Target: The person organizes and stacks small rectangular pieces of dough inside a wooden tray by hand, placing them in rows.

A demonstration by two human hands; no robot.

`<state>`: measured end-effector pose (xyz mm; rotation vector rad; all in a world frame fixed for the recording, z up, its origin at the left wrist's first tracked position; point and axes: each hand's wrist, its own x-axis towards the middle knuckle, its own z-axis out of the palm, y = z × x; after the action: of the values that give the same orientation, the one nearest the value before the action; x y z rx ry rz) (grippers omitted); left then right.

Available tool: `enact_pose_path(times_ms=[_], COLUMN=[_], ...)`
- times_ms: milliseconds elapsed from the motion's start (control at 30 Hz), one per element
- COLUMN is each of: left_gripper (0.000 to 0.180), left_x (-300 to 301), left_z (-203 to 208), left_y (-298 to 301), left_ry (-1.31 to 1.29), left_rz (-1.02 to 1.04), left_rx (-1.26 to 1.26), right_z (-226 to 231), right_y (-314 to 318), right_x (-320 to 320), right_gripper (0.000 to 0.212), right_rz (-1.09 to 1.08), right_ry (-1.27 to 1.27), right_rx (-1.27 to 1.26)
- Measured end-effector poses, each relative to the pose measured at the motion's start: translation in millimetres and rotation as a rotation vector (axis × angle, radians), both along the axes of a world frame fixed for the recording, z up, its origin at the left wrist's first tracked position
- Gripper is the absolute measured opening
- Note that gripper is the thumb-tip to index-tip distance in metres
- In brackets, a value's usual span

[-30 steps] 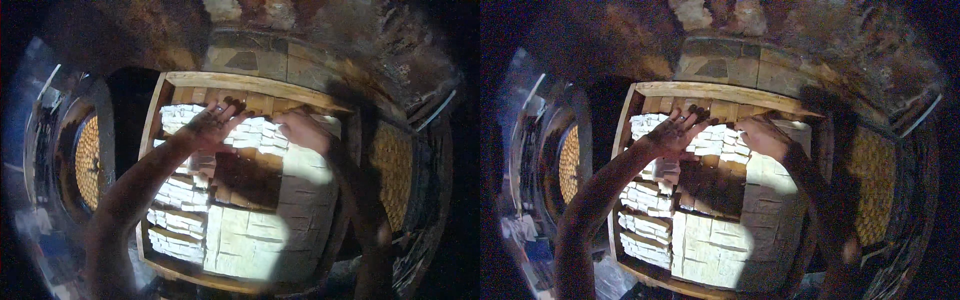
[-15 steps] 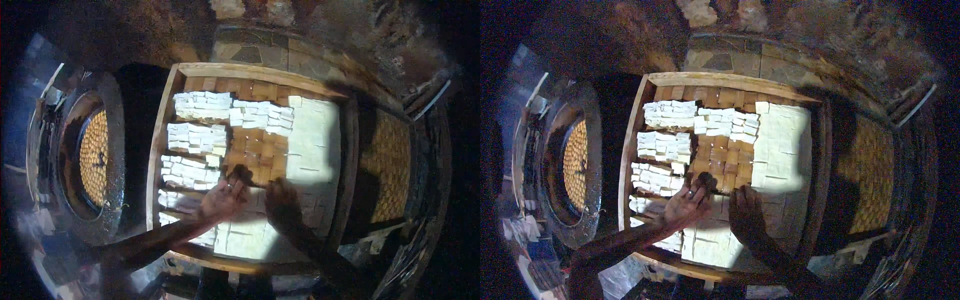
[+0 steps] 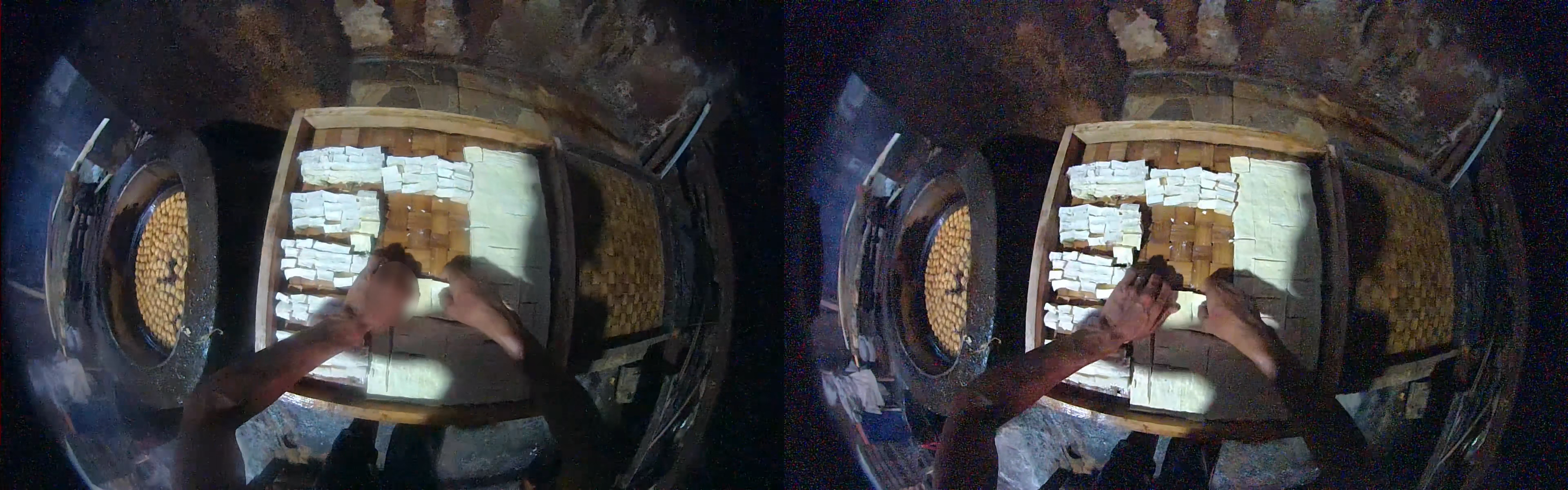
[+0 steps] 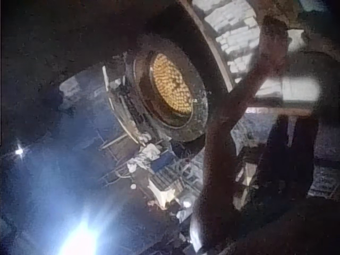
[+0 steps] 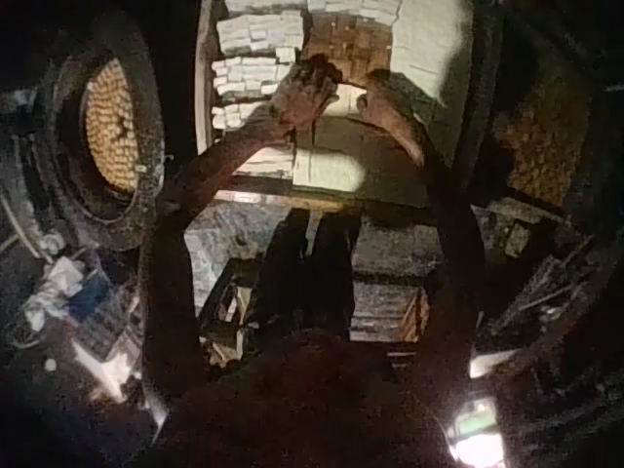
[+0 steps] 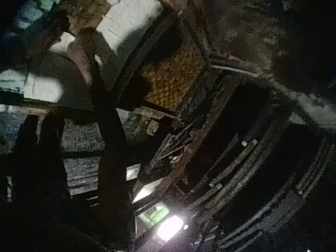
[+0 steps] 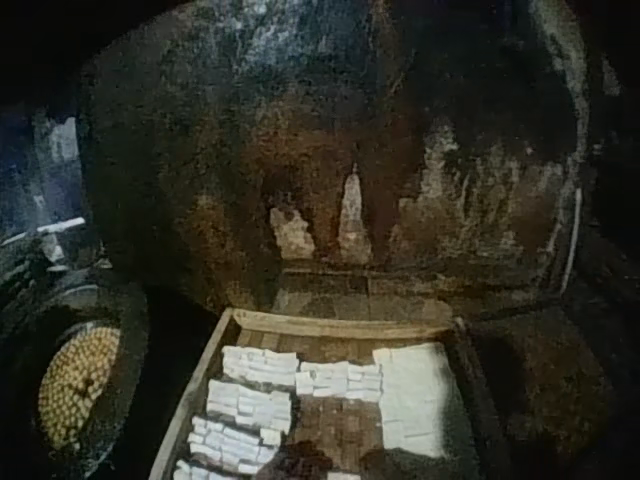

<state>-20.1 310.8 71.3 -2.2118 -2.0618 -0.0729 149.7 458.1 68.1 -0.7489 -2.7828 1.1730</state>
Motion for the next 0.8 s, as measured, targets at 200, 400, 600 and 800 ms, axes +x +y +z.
enact_pose_path(times_ms=[200, 400, 600, 800], left_gripper=[0.034, 0.034, 0.045, 0.058], left_x=[4, 2, -5, 5], left_z=[5, 5, 3, 6], left_y=[7, 5, 4, 12], left_ry=[-0.097, -0.251, -0.427, -0.259], left_rz=[-0.068, -0.023, -0.055, -0.053], left_rx=[0.144, 0.022, -0.119, -0.017], right_z=[-8, -23, -10, -11], right_y=[-3, -10, -14, -4], right_x=[-1, -10, -22, -5], right_gripper=[0.036, 0.039, 0.036, 0.033], right_rz=[0.093, 0.052, 0.02, 0.064], right_ry=[-0.003, -0.011, -0.089, 0.008], right_rx=[-0.022, -0.207, -0.282, -0.2])
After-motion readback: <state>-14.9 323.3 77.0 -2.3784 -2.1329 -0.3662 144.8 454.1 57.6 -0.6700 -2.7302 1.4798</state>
